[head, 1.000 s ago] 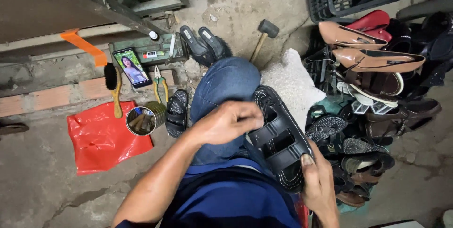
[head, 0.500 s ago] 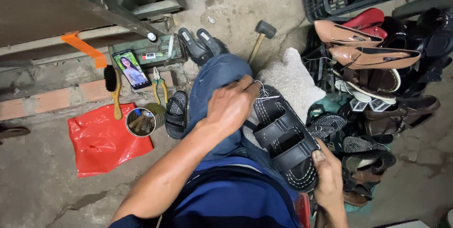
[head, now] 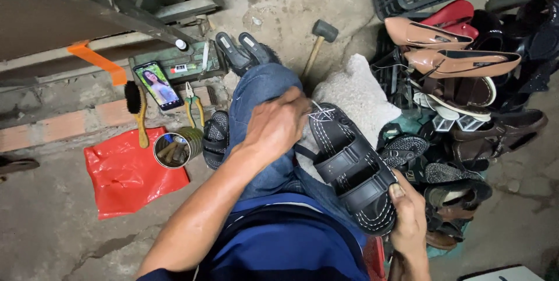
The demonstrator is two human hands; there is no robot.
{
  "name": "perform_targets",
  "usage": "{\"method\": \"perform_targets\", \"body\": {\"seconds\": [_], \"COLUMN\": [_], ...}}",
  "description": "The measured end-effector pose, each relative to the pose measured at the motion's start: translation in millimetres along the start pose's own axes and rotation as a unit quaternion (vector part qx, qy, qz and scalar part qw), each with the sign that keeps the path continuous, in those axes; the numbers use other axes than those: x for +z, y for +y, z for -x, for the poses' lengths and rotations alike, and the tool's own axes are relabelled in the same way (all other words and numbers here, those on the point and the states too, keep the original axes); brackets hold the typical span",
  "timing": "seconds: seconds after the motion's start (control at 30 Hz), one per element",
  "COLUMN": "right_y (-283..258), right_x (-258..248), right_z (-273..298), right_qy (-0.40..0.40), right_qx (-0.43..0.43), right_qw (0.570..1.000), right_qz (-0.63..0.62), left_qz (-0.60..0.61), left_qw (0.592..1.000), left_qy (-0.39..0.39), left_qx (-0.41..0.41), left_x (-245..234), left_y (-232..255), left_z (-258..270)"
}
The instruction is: Hand-stitching the sole of a black sandal to repair it.
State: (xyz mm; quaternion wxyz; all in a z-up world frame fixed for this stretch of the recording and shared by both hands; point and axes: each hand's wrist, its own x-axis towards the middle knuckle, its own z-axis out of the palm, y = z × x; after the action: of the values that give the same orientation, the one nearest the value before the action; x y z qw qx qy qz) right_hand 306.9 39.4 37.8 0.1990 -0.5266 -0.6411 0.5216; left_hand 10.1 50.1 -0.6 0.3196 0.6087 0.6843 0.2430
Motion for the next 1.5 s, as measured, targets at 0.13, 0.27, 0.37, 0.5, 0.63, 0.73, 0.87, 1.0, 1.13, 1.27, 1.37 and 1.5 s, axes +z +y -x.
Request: {"method": "perform_targets", "body": {"seconds": [0.13, 0.27, 0.37, 0.5, 0.63, 0.73, 0.87, 1.0, 1.13, 1.27, 1.37, 1.5], "right_y": [-7, -8, -7, -5, 11, -1, -13, -8, 12, 36, 84, 89], "right_x": [1, 2, 3, 7, 14, 33, 57, 51, 20, -30, -73, -80], "right_z": [-2, -1, 1, 5, 21, 29, 33, 34, 19, 6, -2, -8], "right_qy": [-0.005, 0.008, 0.008, 0.008, 0.031, 0.034, -0.009, -0.088, -0.084, 0.045, 0.166, 0.234], "right_qx": [0.021, 0.026, 0.013, 0.030, 0.042, 0.026, 0.021, -0.039, -0.048, 0.037, 0.113, 0.211], "right_qw": [0.999, 0.999, 1.000, 0.999, 0.997, 0.986, 0.976, 0.976, 0.987, 0.948, 0.967, 0.945], "right_qz": [-0.025, -0.037, -0.021, -0.027, 0.050, 0.159, 0.219, 0.196, 0.128, 0.313, 0.157, 0.084], "left_qz": [0.020, 0.000, -0.008, 0.035, 0.251, 0.414, 0.392, 0.137, 0.120, -0.051, -0.173, -0.267], "left_qw": [0.999, 1.000, 1.000, 0.997, 0.967, 0.905, 0.915, 0.949, 0.885, 0.888, 0.868, 0.893], "left_qy": [-0.026, 0.002, -0.006, -0.055, -0.027, -0.067, -0.073, 0.010, 0.157, 0.224, 0.170, 0.165], "left_qx": [0.008, 0.018, 0.028, -0.034, 0.046, 0.072, -0.052, -0.284, -0.422, -0.399, -0.433, -0.322], "left_x": [7, 16, 15, 4, -12, -49, -88, -120, -133, -114, -91, -65], "left_y": [6, 8, 7, 12, -9, -27, -75, -127, -167, -229, -259, -210], "left_z": [-6, -12, -12, -8, 17, 51, 120, 183, 227, 259, 257, 198]}}
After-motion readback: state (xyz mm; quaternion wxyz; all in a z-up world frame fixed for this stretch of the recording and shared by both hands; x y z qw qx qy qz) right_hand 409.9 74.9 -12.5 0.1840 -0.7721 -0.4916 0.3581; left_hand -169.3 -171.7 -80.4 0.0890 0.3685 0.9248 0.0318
